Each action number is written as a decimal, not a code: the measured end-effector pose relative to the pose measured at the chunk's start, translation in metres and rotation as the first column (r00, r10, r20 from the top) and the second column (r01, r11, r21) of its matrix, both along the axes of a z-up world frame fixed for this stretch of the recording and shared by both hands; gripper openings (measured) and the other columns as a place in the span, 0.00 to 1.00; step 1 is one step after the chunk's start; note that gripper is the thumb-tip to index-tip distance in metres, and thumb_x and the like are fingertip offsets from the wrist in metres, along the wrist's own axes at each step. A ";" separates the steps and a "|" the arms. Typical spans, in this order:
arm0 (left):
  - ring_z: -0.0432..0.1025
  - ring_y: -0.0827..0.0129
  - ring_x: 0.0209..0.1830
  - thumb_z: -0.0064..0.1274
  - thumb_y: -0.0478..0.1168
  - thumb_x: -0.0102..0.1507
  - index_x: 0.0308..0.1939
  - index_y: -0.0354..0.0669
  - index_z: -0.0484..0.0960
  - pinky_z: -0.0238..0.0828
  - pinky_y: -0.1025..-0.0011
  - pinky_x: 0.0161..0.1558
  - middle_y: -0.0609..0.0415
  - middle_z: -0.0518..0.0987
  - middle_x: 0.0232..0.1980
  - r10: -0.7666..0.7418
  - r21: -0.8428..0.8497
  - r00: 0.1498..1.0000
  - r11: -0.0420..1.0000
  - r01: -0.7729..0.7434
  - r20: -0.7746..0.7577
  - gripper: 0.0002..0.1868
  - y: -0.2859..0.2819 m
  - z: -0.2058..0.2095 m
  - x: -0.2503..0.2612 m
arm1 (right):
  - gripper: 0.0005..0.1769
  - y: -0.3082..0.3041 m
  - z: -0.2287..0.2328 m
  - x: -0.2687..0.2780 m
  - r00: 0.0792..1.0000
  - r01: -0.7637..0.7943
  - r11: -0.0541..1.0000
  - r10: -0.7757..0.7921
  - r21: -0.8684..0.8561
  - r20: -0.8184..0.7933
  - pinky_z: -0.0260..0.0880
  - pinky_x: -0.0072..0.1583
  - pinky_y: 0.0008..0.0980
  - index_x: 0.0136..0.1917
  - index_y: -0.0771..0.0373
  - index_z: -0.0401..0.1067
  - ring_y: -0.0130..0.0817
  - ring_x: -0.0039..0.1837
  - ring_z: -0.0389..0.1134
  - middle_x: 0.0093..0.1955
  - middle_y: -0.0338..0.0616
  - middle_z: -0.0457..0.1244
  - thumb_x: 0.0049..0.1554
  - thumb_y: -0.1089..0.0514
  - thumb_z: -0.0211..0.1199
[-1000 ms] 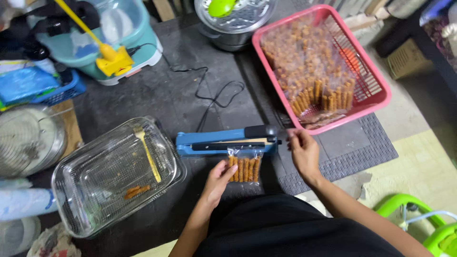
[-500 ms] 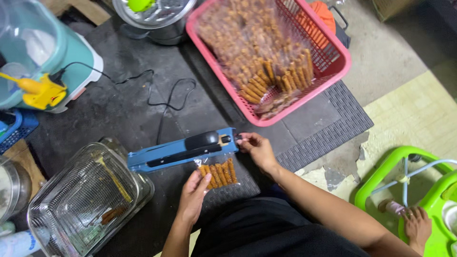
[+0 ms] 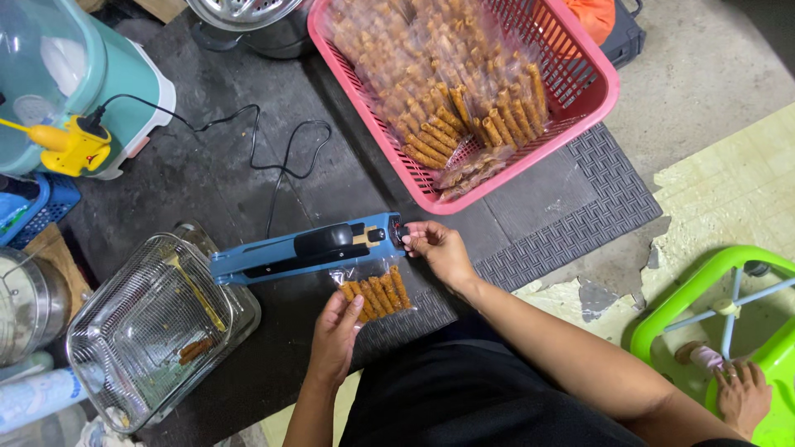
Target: The person repeatedly places small transparent bags containing snack sticks into a blue impulse heat sealer, presses the handle to seal each bag, and then places the sealed packages into a pink basket. The process is repeated for multiple bags throughout the clip.
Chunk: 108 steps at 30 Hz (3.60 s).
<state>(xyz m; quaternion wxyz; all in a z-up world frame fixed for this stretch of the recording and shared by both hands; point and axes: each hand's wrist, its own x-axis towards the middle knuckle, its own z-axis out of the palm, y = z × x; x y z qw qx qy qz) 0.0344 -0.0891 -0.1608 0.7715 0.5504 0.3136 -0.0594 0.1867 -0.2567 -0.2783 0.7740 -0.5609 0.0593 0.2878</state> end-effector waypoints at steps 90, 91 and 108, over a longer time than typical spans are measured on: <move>0.72 0.80 0.38 0.56 0.43 0.68 0.50 0.33 0.84 0.70 0.78 0.42 0.59 0.82 0.40 0.102 -0.035 0.966 0.995 -0.097 0.238 0.15 0.119 -0.052 -0.007 | 0.16 0.134 0.139 0.022 0.575 0.182 0.459 0.668 -0.870 0.473 0.65 0.64 0.48 0.60 0.64 0.71 0.57 0.62 0.67 0.57 0.59 0.67 0.62 0.58 0.49; 0.72 0.80 0.38 0.56 0.43 0.68 0.50 0.33 0.84 0.71 0.78 0.42 0.59 0.82 0.40 0.096 -0.034 0.970 0.995 -0.091 0.225 0.15 0.119 -0.051 -0.007 | 0.17 0.135 0.138 0.024 0.576 0.166 0.453 0.676 -0.876 0.459 0.65 0.64 0.48 0.60 0.64 0.71 0.56 0.63 0.67 0.58 0.59 0.67 0.62 0.58 0.49; 0.73 0.81 0.40 0.54 0.42 0.68 0.50 0.34 0.83 0.71 0.79 0.45 0.60 0.82 0.41 0.105 -0.080 0.967 0.993 -0.088 0.231 0.14 0.120 -0.042 -0.009 | 0.22 0.146 0.159 0.022 0.667 0.039 0.345 0.690 -0.938 0.281 0.65 0.64 0.49 0.58 0.59 0.75 0.58 0.61 0.68 0.56 0.61 0.68 0.60 0.54 0.43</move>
